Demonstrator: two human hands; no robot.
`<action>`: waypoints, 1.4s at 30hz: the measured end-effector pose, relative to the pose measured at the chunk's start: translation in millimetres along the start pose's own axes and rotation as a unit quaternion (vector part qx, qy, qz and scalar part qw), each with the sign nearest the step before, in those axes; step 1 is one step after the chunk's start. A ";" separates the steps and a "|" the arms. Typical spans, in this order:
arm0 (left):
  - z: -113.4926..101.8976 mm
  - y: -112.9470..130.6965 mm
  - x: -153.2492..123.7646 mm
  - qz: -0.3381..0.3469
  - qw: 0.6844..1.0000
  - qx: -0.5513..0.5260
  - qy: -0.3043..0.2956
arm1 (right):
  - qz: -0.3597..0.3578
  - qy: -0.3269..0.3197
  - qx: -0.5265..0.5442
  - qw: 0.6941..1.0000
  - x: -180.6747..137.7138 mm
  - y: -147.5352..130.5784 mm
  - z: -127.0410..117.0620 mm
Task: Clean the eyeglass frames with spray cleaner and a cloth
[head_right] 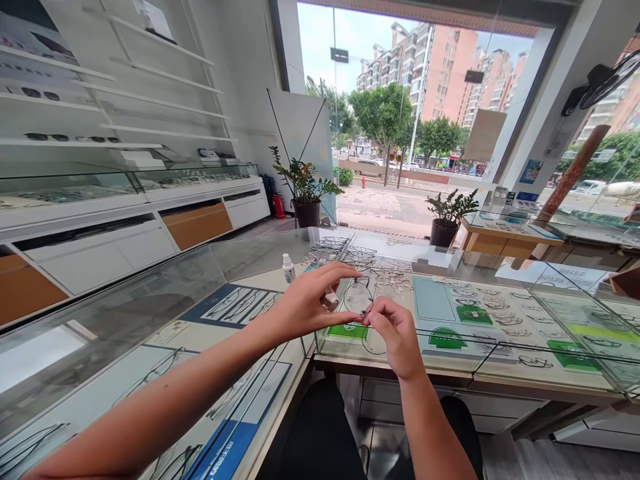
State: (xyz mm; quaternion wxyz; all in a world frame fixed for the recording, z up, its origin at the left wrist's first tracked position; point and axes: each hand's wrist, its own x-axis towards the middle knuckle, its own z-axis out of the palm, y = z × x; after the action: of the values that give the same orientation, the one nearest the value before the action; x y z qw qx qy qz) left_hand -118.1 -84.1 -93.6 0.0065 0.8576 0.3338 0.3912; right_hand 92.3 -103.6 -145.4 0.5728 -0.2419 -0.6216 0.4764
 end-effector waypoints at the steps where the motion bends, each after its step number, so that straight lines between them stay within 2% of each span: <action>1: 0.4 0.2 -0.1 -0.001 1.000 0.001 0.002 | -0.004 0.001 -0.011 1.000 -0.4 0.0 0.4; 3: 0.2 0.3 0.0 -0.006 1.000 -0.001 0.009 | -0.026 0.038 -0.043 0.998 -2.1 0.5 1.9; 6: -2.6 0.2 0.9 -0.028 0.999 -0.009 0.038 | -0.079 0.168 -0.101 0.977 -7.1 2.2 4.6; 8: -5.1 0.2 1.7 -0.039 0.997 -0.016 0.070 | -0.091 0.222 -0.118 0.964 -10.9 3.7 5.6; 10: -7.3 0.5 2.1 -0.043 0.994 -0.026 0.098 | -0.084 0.211 -0.112 0.967 -13.5 5.1 5.6; 14: -9.4 2.1 2.3 -0.039 0.990 -0.043 0.128 | -0.079 0.135 -0.085 0.984 -13.2 7.8 4.3; 16: -10.2 2.9 2.3 -0.031 0.989 -0.045 0.137 | -0.087 0.121 -0.084 0.985 -11.5 8.4 3.2; 19: -11.8 4.4 2.3 -0.025 0.988 -0.044 0.146 | -0.107 0.132 -0.110 0.979 -9.6 7.2 1.3; 23: -12.7 7.9 1.9 -0.058 0.984 -0.074 0.152 | -0.113 0.161 -0.158 0.968 -8.6 3.5 0.2; 28: -10.2 12.9 1.2 -0.058 0.970 -0.158 0.175 | -0.090 0.170 -0.117 0.974 -7.6 4.3 4.6; 34: -10.1 15.0 2.0 -0.059 0.968 -0.153 0.188 | -0.073 0.191 -0.079 0.976 -9.3 12.3 7.0; 42: -10.8 14.8 1.6 -0.052 0.968 -0.176 0.174 | -0.053 0.193 -0.039 0.979 -11.3 14.9 6.4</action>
State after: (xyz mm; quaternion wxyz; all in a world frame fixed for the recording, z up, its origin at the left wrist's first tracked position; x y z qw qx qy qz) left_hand -116.2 -97.4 -81.0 0.1193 0.7435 0.3000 0.5856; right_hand 85.2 -108.7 -163.1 0.6966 -0.3180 -0.5292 0.3654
